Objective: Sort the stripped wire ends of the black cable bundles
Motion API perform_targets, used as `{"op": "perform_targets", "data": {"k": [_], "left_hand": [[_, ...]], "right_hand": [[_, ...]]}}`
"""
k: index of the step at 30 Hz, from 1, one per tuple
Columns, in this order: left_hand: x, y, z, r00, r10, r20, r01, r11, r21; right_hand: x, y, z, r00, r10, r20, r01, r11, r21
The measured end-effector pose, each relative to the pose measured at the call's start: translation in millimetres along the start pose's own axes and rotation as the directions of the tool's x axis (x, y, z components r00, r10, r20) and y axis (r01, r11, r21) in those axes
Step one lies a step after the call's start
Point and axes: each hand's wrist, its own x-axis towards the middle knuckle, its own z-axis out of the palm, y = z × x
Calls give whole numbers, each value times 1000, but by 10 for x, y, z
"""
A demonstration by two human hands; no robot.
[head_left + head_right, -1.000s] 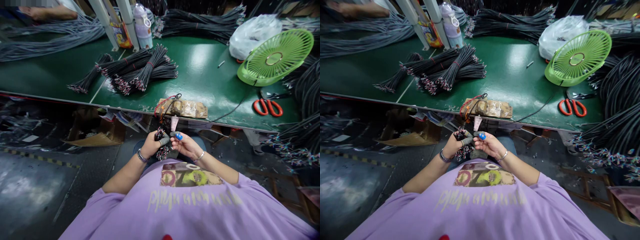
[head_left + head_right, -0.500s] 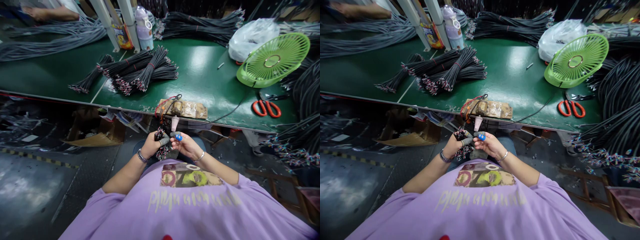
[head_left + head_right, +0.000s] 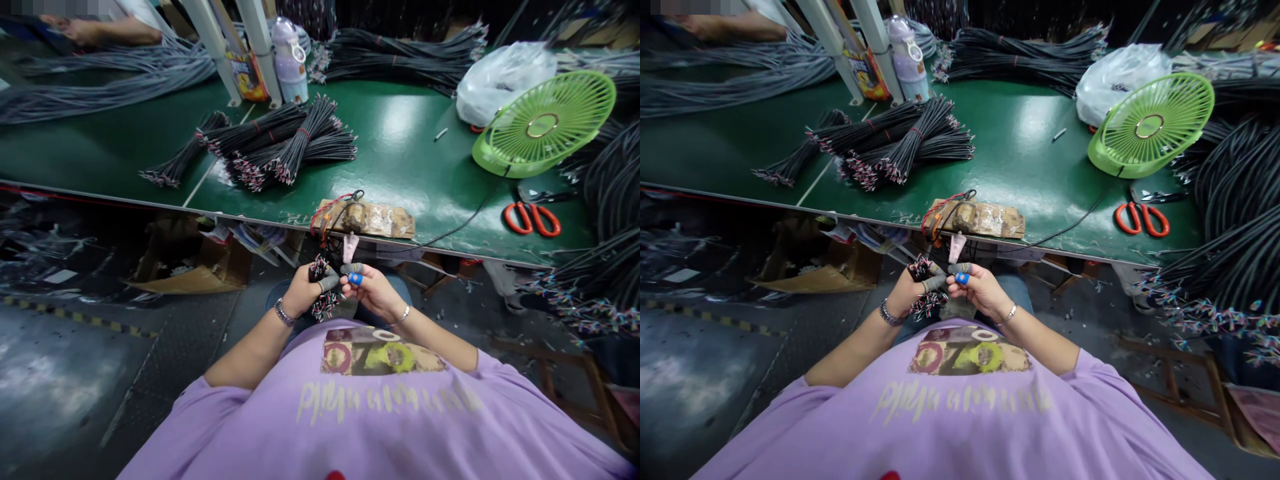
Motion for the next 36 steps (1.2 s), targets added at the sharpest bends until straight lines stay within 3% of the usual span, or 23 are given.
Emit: {"op": "perform_targets", "data": {"k": [4,8,12,15,18,21,27,36], "left_hand": [[19,-12,-32,1000,7,-19,-6,999,47],[40,8,-55,1000,27,12,-28,995,100],[42,48,-71,987,24,162,-44,992,122],[36,75,-92,977,27,212,-44,996,77],[34,106,-110,988,46,147,-48,999,11],[47,149,-104,996,57,73,-54,997,-53],[94,212,-41,997,71,-33,-75,984,-161],[142,132,-36,994,98,-48,-101,993,-65]], "right_hand": [[-42,-69,29,986,-164,6,159,945,-286],[-12,-154,6,991,-133,31,135,913,-385],[61,-190,-36,992,79,99,-45,951,-305],[101,-193,-35,989,115,96,-90,969,-230],[157,-216,-11,998,68,-4,-68,995,-79],[244,-273,22,994,109,-19,-108,993,41],[357,-350,85,995,100,-3,-99,994,43],[351,-320,149,994,76,-80,-68,993,98]]}}
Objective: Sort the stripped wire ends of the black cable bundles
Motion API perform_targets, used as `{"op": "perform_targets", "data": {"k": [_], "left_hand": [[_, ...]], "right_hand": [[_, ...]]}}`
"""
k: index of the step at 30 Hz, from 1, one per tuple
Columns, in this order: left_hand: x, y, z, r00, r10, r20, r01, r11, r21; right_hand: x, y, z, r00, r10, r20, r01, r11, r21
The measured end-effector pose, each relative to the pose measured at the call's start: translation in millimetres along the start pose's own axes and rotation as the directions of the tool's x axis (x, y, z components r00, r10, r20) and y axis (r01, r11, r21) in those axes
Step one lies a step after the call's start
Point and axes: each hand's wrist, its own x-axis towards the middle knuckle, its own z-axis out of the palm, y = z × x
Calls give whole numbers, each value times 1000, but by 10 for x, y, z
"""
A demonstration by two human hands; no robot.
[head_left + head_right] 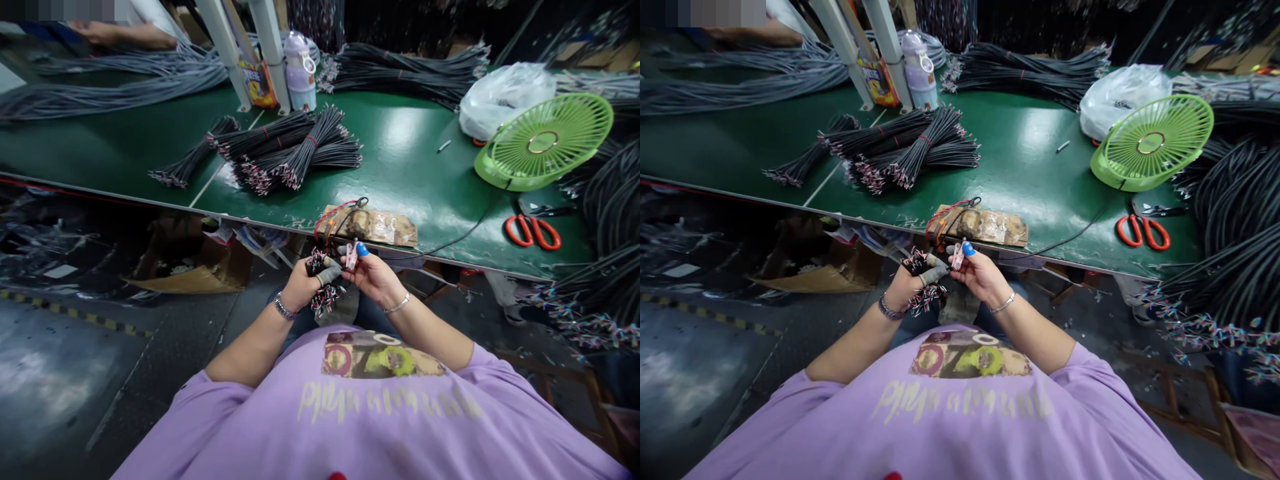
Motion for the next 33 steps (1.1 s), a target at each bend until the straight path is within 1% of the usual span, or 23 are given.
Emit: {"op": "perform_targets", "data": {"k": [4,11,16,19,22,25,27,30,33], "left_hand": [[4,-18,11,1000,-4,25,4,1000,23],[1,-10,42,1000,-6,22,6,1000,14],[-61,-24,31,999,-28,26,28,999,31],[-102,-49,22,999,-39,38,36,998,55],[-118,-96,4,995,-81,61,75,992,98],[-111,-153,-14,990,-125,64,117,986,115],[-104,-186,-17,984,-150,93,141,985,96],[-97,-220,-4,972,-163,172,144,983,114],[-93,-236,12,970,-124,207,88,980,176]], "right_hand": [[10,13,3,1000,-24,13,24,1000,12],[-13,54,1,1000,-6,30,5,999,38],[-57,75,-88,997,68,38,-70,996,62],[-121,101,-155,987,144,64,-149,986,73],[-198,153,-204,978,192,80,-197,979,52],[-255,207,-215,986,137,90,-134,990,-37],[-270,222,-187,994,55,90,-41,987,-157],[-263,209,-99,991,-87,96,116,928,-354],[-240,192,-9,978,-150,148,201,870,-450]]}}
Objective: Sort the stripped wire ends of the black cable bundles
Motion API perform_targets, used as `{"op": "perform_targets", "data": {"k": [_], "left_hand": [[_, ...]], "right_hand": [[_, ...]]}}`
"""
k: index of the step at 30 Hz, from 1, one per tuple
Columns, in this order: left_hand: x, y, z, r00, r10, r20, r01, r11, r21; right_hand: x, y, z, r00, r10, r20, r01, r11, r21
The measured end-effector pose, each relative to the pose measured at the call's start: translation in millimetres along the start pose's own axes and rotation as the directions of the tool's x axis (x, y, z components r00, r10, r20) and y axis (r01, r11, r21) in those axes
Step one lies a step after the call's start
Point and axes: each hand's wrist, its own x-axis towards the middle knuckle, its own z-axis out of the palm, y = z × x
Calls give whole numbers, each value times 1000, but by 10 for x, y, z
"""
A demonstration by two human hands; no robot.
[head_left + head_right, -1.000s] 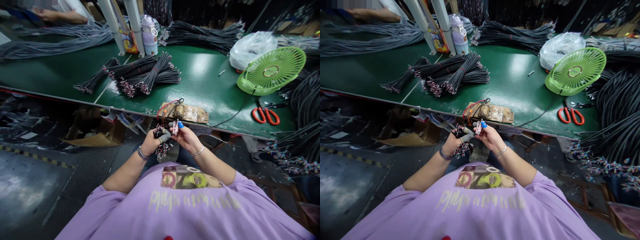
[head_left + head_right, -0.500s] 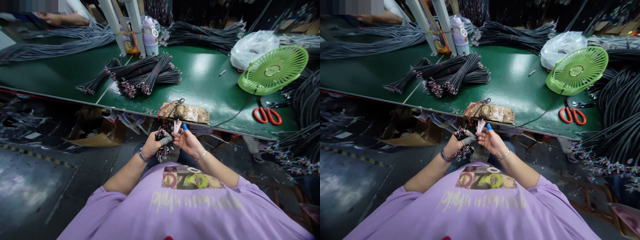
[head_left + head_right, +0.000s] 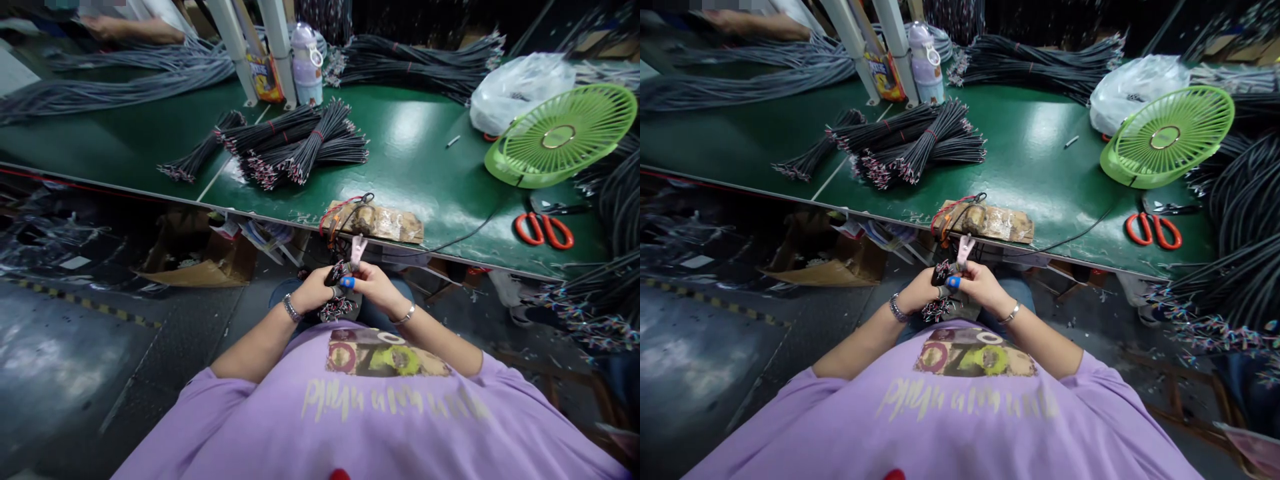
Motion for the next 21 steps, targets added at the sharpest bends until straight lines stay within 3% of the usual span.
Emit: {"op": "perform_targets", "data": {"k": [6,11,15,18,21], "left_hand": [[-12,-13,-18,999,-3,-41,2,1000,-29],[-35,4,-28,986,-39,-161,15,989,-146],[-46,40,-35,978,12,-210,-30,996,-79],[-52,43,-51,974,56,-219,-65,997,-35],[-57,20,-59,974,69,-217,-77,997,-28]], "right_hand": [[18,30,-13,997,-30,-70,25,998,-58],[-6,100,-85,983,-29,-182,22,999,-41],[-22,118,-124,992,103,-71,-90,981,173],[-29,126,-170,969,234,81,-247,877,411],[-36,149,-200,953,272,133,-301,804,513]]}}
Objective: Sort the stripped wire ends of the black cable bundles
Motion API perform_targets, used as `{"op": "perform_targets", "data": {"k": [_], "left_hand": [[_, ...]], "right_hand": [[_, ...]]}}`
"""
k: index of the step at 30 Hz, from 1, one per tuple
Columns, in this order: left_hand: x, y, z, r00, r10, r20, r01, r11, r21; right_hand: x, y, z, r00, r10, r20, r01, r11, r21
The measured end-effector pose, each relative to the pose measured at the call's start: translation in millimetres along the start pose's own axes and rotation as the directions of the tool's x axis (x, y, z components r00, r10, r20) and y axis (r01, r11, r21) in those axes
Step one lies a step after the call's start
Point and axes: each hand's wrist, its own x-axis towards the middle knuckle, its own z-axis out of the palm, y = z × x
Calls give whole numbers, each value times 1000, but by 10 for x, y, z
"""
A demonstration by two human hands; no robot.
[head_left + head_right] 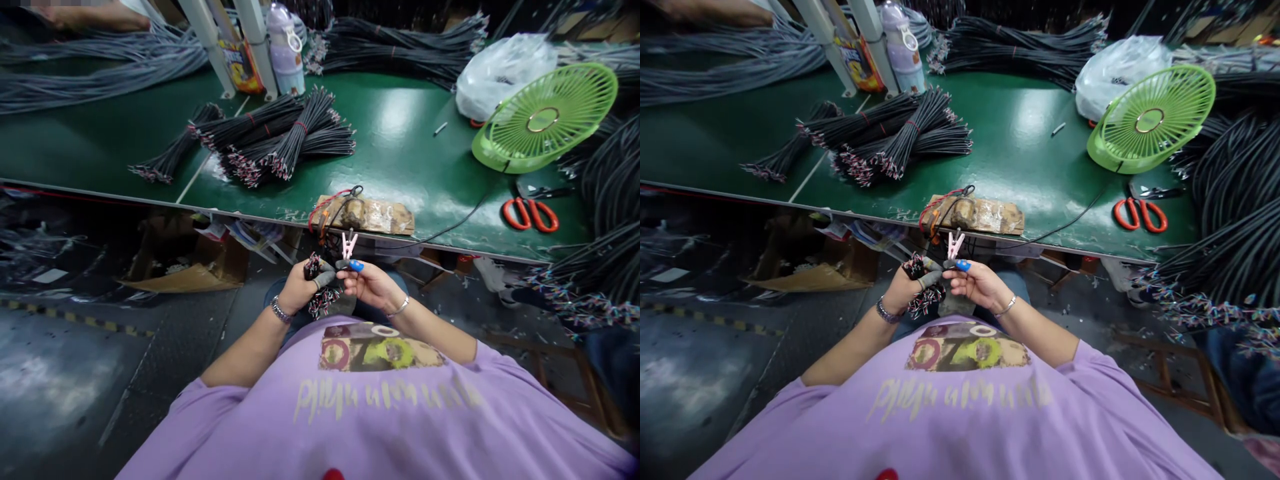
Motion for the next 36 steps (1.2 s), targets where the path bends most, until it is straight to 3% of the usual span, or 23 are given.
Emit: {"op": "perform_targets", "data": {"k": [11,18,21,25,28,30,33,36], "left_hand": [[-16,6,27,1000,24,-7,-24,1000,-15],[-10,-10,0,1000,12,1,-12,1000,8],[5,28,-32,994,-4,107,-2,998,58],[14,99,-58,947,-47,317,35,998,42],[5,153,-61,959,-56,277,69,997,-38],[3,183,-59,972,-69,225,92,991,-94],[28,208,-49,979,-90,181,126,971,-201],[91,207,-35,985,-90,146,128,952,-278]], "right_hand": [[8,63,23,1000,-20,-5,20,999,49],[-1,8,75,981,-187,-54,171,959,-227],[1,-40,89,982,-182,-49,149,912,-383],[28,-46,102,988,-149,-35,114,868,-484],[66,-51,105,971,-205,-126,144,914,-379],[99,-81,108,968,-180,-174,136,962,-239],[160,-159,123,986,-93,-139,82,993,-87],[221,-225,147,990,-105,-91,99,993,-66]]}}
